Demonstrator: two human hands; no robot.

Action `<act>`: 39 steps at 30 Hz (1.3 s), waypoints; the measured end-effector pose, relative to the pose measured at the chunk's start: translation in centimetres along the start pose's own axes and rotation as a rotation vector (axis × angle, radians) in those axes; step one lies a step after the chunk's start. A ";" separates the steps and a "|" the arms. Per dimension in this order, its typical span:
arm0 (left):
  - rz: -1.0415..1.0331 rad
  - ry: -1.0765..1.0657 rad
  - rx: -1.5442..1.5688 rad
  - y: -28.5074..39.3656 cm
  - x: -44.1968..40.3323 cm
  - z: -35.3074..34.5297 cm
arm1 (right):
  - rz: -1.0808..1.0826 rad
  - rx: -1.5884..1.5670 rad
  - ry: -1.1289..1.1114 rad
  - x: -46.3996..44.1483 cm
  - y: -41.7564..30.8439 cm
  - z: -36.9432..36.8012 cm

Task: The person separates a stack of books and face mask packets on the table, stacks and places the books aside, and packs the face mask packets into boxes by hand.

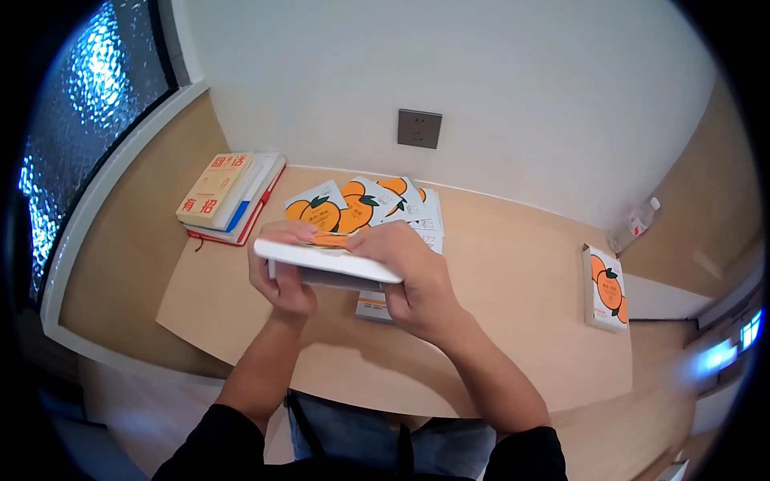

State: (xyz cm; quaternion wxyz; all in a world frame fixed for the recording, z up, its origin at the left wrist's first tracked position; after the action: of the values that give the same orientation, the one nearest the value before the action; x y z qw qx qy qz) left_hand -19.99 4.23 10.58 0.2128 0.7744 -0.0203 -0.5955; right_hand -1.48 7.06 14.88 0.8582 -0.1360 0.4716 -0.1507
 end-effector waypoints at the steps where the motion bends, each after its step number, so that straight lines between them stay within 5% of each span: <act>1: 0.023 0.027 -0.081 0.1 -0.2 0.4 | -0.087 -0.022 -0.002 0.3 0.4 -0.5; 7: 0.053 0.121 -0.102 -0.7 -0.2 2.4 | -0.383 0.025 -0.032 0.5 1.8 -3.2; 10: 0.062 0.189 -0.088 -1.5 0.0 2.8 | -0.579 -0.276 -0.073 1.3 3.5 -3.9; 14: 0.036 0.242 -0.020 -1.9 -0.6 2.7 | -0.552 -0.299 -0.102 1.3 3.6 -3.6; 17: -0.132 0.193 -0.021 -1.5 -0.7 2.3 | -0.576 -0.298 -0.053 1.3 3.7 -3.1; 26: -0.087 0.030 -0.251 -1.3 -0.4 2.6 | -0.723 -0.153 0.176 2.3 5.7 -2.0; 35: 0.041 -0.452 -0.181 -2.7 -0.2 1.6 | -0.644 -0.113 0.212 2.9 8.5 -0.7; 39: 0.079 -0.286 -0.324 -4.8 1.6 3.9 | -0.800 0.081 0.170 4.1 12.3 1.1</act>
State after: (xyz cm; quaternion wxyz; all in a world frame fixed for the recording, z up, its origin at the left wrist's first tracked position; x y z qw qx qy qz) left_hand -24.20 6.96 6.64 0.3529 0.6362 0.0153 -0.6860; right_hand 3.13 16.87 7.63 0.6944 -0.2619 0.4446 -0.5015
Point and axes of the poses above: each hand's wrist, its own x-axis away from the middle knuckle, its own z-axis out of the back of the hand, y = z × x, the point moved 7 cm from there along -x, towards the middle knuckle, and after that the axes turned 8 degrees about x, right-handed, at the moved point
